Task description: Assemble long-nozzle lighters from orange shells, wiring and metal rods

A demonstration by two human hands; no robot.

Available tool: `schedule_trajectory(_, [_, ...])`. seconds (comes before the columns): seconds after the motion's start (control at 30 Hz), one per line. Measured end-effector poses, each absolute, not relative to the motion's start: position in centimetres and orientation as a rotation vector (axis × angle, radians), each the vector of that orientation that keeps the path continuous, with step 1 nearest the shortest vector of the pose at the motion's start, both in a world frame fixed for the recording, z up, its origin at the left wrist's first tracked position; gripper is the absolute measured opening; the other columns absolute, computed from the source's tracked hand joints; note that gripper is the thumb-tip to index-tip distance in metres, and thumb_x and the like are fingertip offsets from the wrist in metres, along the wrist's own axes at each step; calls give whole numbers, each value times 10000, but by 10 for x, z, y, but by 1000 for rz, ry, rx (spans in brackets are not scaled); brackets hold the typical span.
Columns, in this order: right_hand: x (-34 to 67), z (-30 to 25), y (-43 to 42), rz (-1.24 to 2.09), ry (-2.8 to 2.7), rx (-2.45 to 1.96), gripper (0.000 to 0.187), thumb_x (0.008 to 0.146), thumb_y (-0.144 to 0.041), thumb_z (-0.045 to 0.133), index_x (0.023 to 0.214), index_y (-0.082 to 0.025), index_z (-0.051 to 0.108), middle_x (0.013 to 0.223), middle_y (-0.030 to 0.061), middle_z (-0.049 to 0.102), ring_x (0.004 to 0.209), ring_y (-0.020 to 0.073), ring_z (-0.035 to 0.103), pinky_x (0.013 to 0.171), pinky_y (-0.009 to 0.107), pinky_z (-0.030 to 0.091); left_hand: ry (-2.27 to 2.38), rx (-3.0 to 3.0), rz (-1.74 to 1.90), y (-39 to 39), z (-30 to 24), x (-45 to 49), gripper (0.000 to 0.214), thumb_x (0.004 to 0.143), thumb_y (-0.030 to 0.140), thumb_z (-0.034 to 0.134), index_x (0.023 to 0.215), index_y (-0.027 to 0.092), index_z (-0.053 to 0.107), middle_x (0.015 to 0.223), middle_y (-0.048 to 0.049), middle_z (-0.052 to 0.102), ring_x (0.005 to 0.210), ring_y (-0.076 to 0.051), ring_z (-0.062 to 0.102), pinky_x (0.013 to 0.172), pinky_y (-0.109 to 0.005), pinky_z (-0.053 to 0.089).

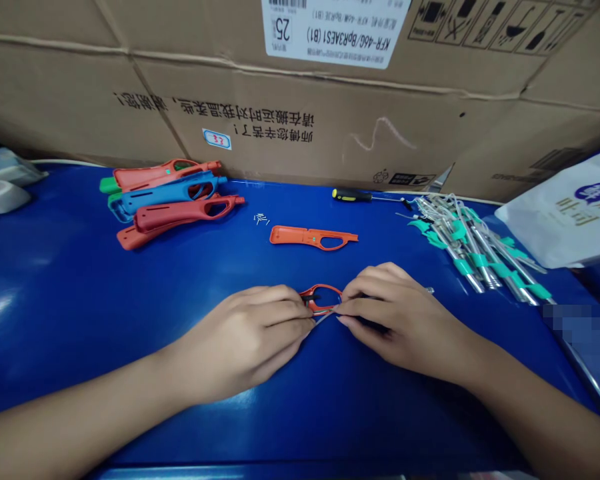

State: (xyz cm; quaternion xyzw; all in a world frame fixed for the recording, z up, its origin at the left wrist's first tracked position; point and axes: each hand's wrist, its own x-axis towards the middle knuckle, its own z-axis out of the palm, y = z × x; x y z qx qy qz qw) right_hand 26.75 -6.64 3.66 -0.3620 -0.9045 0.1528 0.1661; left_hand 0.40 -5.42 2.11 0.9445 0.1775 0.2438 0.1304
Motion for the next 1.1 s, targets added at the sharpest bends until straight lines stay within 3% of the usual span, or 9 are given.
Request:
schedule_trajectory(0.5, [274,41,-66,485,-2573,-1024,132,988,-239,588,989,-220,719,996,17,710,945,160,622,929,384,400,501,2803,589,-53,28,4,253,1002,138,539,1213,143,679,1133,-78,759,1062,-230,682,920,-365,596])
schedule_trajectory(0.73, [269,43,-69,434,-2631,-1049,194,1013,-248,537,987,-212,725,979,41,690,928,187,599,895,407,394,569,2759,679,-52,25,2,211,977,123,577,1155,135,687,1036,-92,747,995,-225,667,884,-359,569])
schedule_trajectory(1.1, [273,43,-66,429,-2569,-1045,182,1004,-214,542,1026,-229,721,998,35,712,951,170,613,923,389,399,776,2702,677,-46,25,0,185,979,171,603,1147,195,678,1085,-30,726,950,-185,633,834,-335,528])
